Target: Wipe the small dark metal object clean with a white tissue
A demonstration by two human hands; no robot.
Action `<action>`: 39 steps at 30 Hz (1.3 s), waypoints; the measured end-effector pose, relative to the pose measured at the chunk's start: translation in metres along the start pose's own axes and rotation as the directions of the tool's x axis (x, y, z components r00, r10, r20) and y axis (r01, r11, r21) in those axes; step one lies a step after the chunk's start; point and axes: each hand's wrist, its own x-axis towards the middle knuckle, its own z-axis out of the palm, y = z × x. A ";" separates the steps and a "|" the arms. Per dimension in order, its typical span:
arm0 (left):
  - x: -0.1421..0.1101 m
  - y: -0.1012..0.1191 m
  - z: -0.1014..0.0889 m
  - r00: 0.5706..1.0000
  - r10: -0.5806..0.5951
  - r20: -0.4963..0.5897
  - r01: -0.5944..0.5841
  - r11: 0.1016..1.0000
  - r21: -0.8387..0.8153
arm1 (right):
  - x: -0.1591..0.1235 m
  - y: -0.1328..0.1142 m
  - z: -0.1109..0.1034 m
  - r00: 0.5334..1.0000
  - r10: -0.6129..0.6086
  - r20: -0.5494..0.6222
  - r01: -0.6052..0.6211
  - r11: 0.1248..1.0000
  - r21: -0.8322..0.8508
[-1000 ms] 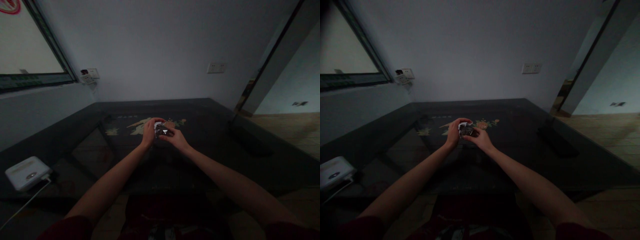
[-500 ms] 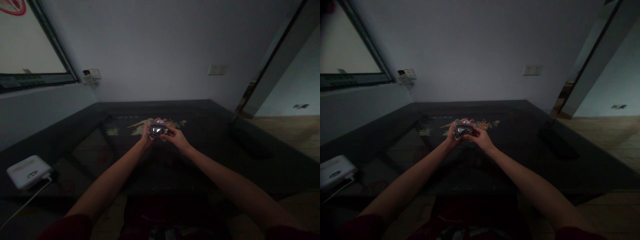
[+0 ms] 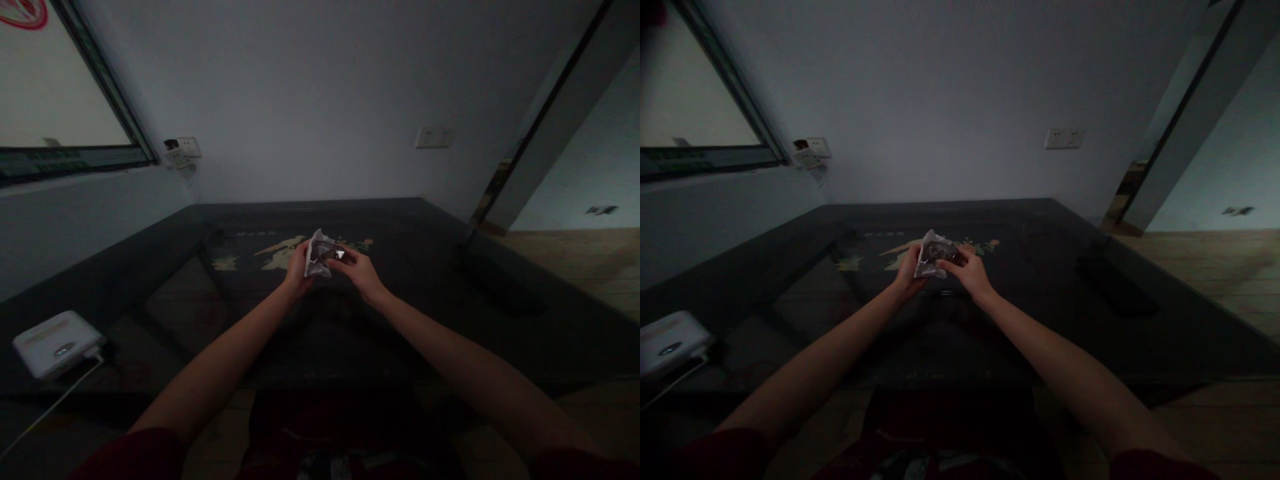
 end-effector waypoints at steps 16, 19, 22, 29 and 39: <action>-0.010 -0.002 0.003 0.973 0.223 0.054 -0.229 0.958 0.174 | -0.002 0.006 0.004 0.994 -0.083 0.077 0.093 0.986 -0.135; -0.016 0.000 -0.001 0.880 0.452 0.146 -0.470 0.787 0.400 | -0.002 0.009 0.005 0.993 -0.079 0.084 0.088 0.989 -0.120; -0.022 0.002 -0.002 0.821 0.527 0.221 -0.560 0.668 0.490 | -0.004 0.011 0.008 0.996 -0.051 0.070 0.059 0.990 -0.128; -0.015 0.011 0.002 0.944 0.311 0.113 -0.328 0.844 0.425 | -0.008 0.004 0.007 0.991 -0.039 0.124 0.057 0.988 -0.146; -0.012 0.026 0.008 0.981 -0.103 0.162 0.084 0.990 0.116 | -0.008 -0.004 0.008 0.974 -0.010 0.224 0.025 0.998 -0.063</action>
